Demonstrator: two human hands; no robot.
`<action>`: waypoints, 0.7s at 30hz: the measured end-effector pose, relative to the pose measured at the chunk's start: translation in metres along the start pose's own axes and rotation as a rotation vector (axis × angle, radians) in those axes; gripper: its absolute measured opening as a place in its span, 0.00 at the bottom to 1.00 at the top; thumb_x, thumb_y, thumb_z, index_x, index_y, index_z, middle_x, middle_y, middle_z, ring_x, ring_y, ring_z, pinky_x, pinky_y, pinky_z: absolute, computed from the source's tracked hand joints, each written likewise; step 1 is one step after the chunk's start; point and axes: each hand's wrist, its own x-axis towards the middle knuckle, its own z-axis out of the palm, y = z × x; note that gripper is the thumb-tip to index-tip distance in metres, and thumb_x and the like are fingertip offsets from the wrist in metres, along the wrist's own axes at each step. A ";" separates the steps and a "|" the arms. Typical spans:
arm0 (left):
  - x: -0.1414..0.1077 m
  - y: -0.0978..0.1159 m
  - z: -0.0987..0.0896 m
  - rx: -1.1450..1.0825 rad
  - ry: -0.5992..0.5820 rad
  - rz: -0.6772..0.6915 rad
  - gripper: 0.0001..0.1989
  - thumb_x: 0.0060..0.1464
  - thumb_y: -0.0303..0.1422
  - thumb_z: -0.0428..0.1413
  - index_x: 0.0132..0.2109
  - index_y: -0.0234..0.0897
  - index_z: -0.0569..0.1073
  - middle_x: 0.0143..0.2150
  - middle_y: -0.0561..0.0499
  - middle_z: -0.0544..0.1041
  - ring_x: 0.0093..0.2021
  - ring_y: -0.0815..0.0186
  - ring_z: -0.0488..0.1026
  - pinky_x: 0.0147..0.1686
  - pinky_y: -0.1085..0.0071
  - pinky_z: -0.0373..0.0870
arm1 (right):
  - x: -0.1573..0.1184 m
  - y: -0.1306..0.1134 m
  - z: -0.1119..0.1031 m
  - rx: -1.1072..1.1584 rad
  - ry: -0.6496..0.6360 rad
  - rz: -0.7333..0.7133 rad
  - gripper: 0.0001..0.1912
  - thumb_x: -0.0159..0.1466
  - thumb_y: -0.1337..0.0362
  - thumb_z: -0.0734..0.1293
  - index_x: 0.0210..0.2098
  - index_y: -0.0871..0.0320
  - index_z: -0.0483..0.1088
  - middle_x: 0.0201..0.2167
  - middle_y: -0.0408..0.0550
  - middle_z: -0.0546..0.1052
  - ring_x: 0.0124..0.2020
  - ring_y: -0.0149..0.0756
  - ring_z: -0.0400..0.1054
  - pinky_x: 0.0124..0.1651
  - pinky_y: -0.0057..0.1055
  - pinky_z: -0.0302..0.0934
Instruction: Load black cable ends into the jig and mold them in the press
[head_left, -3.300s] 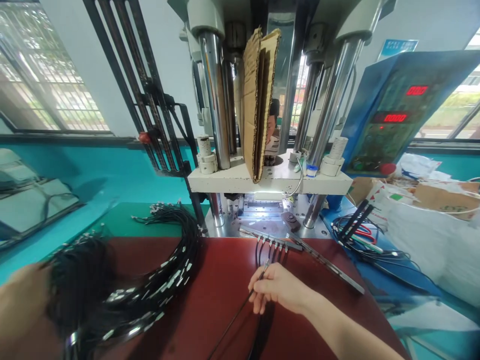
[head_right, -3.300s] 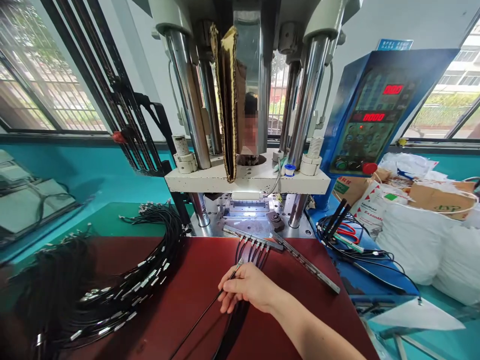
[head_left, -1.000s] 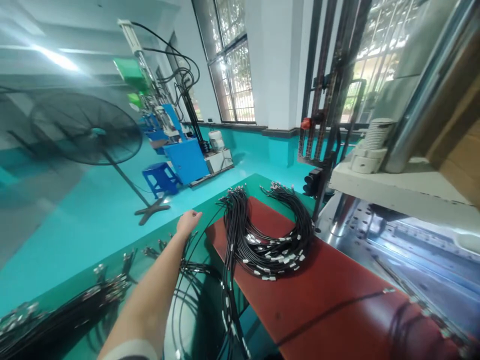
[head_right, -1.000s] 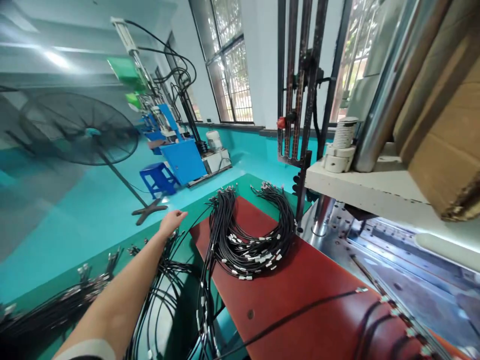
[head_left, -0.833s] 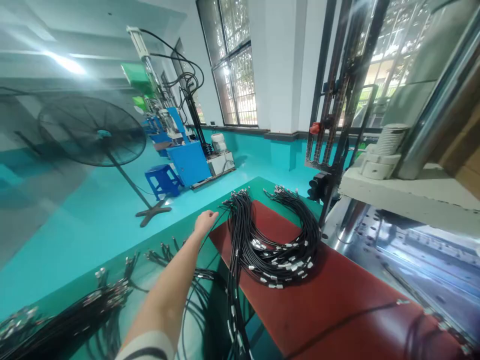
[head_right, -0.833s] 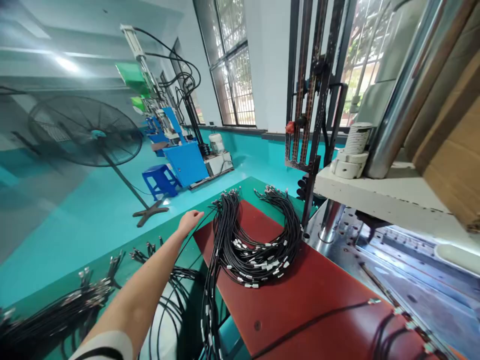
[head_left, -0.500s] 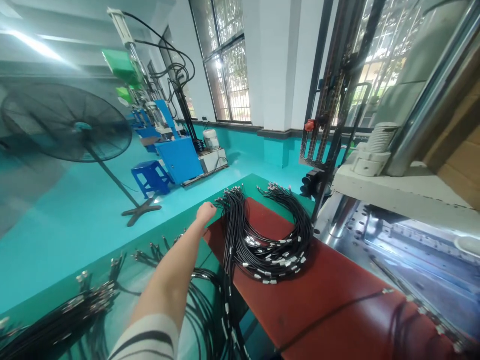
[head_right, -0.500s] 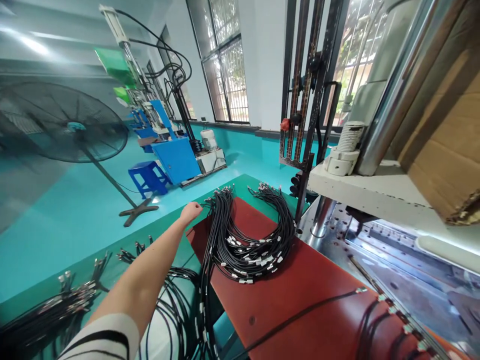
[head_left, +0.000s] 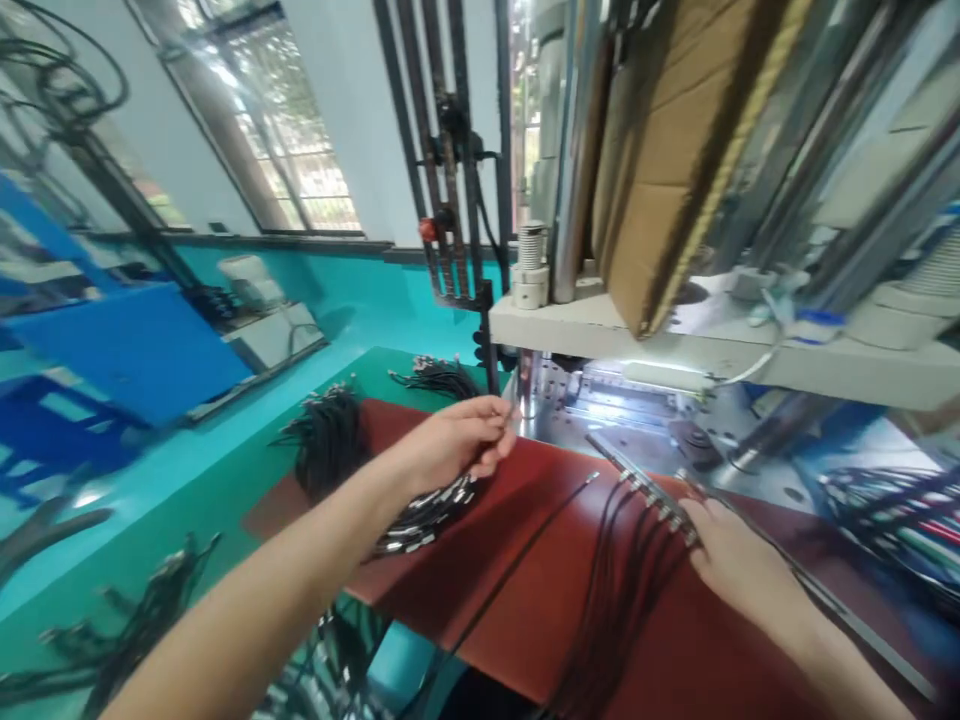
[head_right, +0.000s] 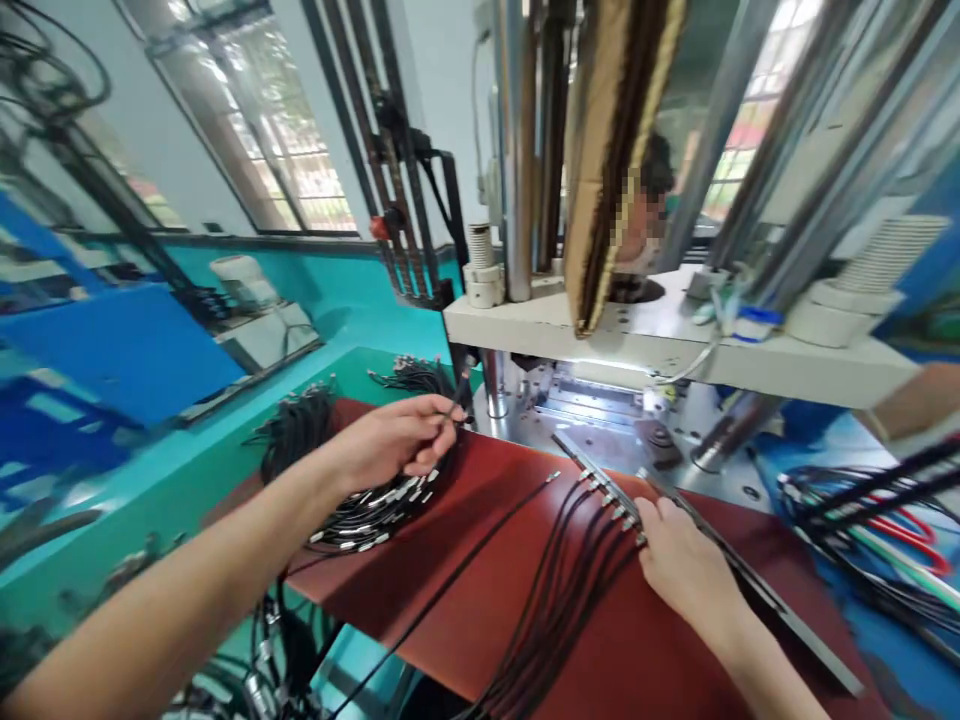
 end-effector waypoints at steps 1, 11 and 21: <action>0.018 -0.013 0.016 0.011 -0.042 -0.028 0.08 0.48 0.31 0.51 0.38 0.35 0.65 0.21 0.56 0.65 0.16 0.77 0.57 0.14 0.81 0.50 | -0.002 -0.001 -0.005 0.013 -0.053 0.016 0.18 0.52 0.77 0.57 0.40 0.59 0.66 0.36 0.52 0.70 0.41 0.40 0.66 0.41 0.31 0.56; 0.102 -0.129 0.083 0.428 -0.060 -0.212 0.11 0.42 0.25 0.46 0.37 0.35 0.65 0.20 0.57 0.67 0.14 0.76 0.57 0.13 0.80 0.52 | -0.028 0.004 -0.039 0.115 -0.392 0.061 0.09 0.53 0.74 0.59 0.33 0.59 0.65 0.33 0.55 0.75 0.35 0.49 0.70 0.32 0.33 0.55; 0.100 -0.138 0.104 1.480 0.121 0.106 0.09 0.53 0.32 0.47 0.29 0.38 0.69 0.32 0.51 0.73 0.36 0.65 0.67 0.31 0.72 0.58 | -0.025 0.007 -0.040 0.193 -0.419 0.057 0.06 0.52 0.70 0.62 0.31 0.59 0.65 0.32 0.56 0.75 0.34 0.49 0.70 0.29 0.32 0.53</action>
